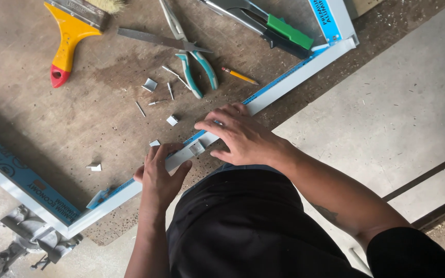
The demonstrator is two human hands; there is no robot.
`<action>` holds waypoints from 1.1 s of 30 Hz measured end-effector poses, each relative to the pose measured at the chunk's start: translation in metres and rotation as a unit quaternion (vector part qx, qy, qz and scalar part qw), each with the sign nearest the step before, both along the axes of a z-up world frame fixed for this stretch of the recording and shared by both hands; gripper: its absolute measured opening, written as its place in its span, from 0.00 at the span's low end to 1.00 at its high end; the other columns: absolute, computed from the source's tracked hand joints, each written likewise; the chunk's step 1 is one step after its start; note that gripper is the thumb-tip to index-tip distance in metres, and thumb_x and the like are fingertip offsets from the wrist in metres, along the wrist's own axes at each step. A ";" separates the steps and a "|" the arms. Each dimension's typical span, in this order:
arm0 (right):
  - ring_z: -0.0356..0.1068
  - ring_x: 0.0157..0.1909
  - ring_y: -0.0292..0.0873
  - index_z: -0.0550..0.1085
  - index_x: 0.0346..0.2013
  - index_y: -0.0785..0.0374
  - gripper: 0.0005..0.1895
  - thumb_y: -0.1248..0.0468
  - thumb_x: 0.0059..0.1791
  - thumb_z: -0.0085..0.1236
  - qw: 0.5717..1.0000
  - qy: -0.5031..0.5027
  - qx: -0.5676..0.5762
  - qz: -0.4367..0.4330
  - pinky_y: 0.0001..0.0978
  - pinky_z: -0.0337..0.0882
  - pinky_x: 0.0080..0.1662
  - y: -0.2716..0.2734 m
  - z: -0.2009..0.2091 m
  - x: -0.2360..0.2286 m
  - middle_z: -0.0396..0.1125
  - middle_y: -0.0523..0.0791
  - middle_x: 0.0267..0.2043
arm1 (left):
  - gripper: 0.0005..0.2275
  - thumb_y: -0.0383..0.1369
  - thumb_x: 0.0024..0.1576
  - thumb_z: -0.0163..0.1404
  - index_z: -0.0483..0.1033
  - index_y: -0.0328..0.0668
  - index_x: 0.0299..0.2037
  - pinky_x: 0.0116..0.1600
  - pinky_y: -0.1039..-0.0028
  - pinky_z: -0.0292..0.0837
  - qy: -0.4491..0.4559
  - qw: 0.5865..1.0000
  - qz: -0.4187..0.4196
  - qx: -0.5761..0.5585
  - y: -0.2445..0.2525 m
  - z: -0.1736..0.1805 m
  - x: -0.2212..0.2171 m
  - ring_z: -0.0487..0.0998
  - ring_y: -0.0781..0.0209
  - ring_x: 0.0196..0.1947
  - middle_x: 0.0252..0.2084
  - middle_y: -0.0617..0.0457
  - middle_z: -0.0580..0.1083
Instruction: The person assembles a white aluminum window frame on a workbench. They use a power drill to drive screws into the frame and a rivet gun to fasten metal corner brackets. The person repeatedly positions brackets, drills holes, and secures them with rivets.
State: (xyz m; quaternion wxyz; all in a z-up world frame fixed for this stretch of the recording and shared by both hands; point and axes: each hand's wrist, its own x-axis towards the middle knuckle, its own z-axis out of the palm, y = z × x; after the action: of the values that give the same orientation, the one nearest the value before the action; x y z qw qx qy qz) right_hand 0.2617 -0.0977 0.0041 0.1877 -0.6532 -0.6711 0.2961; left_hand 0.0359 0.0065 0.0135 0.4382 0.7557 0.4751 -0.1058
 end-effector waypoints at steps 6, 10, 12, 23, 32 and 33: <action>0.68 0.52 0.49 0.74 0.55 0.55 0.29 0.54 0.42 0.72 0.999 0.006 0.032 0.022 0.55 0.59 0.58 0.011 -0.008 -0.016 0.69 0.45 0.46 | 0.21 0.48 0.52 0.61 0.76 0.60 0.55 0.59 0.49 0.54 -0.013 1.000 0.000 0.007 0.000 -0.005 -0.005 0.74 0.52 0.55 0.49 0.56 0.73; 0.68 0.49 0.45 0.76 0.47 0.52 0.19 0.56 0.43 0.70 0.998 0.003 0.056 0.012 0.54 0.58 0.58 0.011 -0.018 -0.021 0.68 0.41 0.42 | 0.21 0.50 0.52 0.60 0.76 0.59 0.55 0.59 0.49 0.53 -0.022 1.000 0.000 0.015 -0.001 -0.008 -0.007 0.73 0.51 0.55 0.49 0.55 0.73; 0.68 0.49 0.44 0.76 0.45 0.52 0.17 0.56 0.43 0.70 0.998 0.004 0.065 0.006 0.52 0.58 0.58 0.010 -0.023 -0.023 0.68 0.40 0.41 | 0.21 0.49 0.52 0.61 0.76 0.59 0.55 0.60 0.47 0.53 -0.018 1.000 0.004 0.007 0.000 -0.006 -0.005 0.73 0.51 0.56 0.49 0.56 0.73; 0.71 0.47 0.44 0.77 0.42 0.55 0.15 0.61 0.43 0.68 0.994 0.038 0.101 -0.026 0.53 0.58 0.58 0.008 -0.030 -0.026 0.72 0.41 0.41 | 0.21 0.52 0.52 0.61 0.77 0.61 0.54 0.62 0.44 0.51 -0.023 1.000 0.015 0.013 -0.002 -0.011 -0.006 0.72 0.54 0.55 0.48 0.58 0.72; 0.72 0.46 0.45 0.79 0.42 0.57 0.14 0.64 0.42 0.68 0.994 0.055 0.092 -0.030 0.53 0.58 0.57 0.011 -0.027 -0.023 0.73 0.42 0.39 | 0.22 0.54 0.52 0.61 0.76 0.63 0.54 0.63 0.42 0.51 -0.010 1.000 0.020 0.001 -0.002 -0.013 -0.005 0.71 0.56 0.56 0.48 0.60 0.71; 0.72 0.46 0.45 0.79 0.42 0.56 0.14 0.64 0.42 0.68 0.994 0.052 0.094 -0.031 0.53 0.58 0.58 0.010 -0.028 -0.024 0.73 0.42 0.40 | 0.22 0.54 0.52 0.61 0.76 0.63 0.54 0.63 0.42 0.51 -0.009 1.000 0.022 -0.001 -0.002 -0.012 -0.004 0.71 0.55 0.56 0.48 0.60 0.71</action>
State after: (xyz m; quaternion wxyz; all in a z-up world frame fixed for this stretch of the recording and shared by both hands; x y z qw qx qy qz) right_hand 0.2381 -0.0873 -0.0242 0.2915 -0.6372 -0.6646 0.2594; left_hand 0.0315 0.0046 0.0014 0.4452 0.7457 0.4877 -0.0895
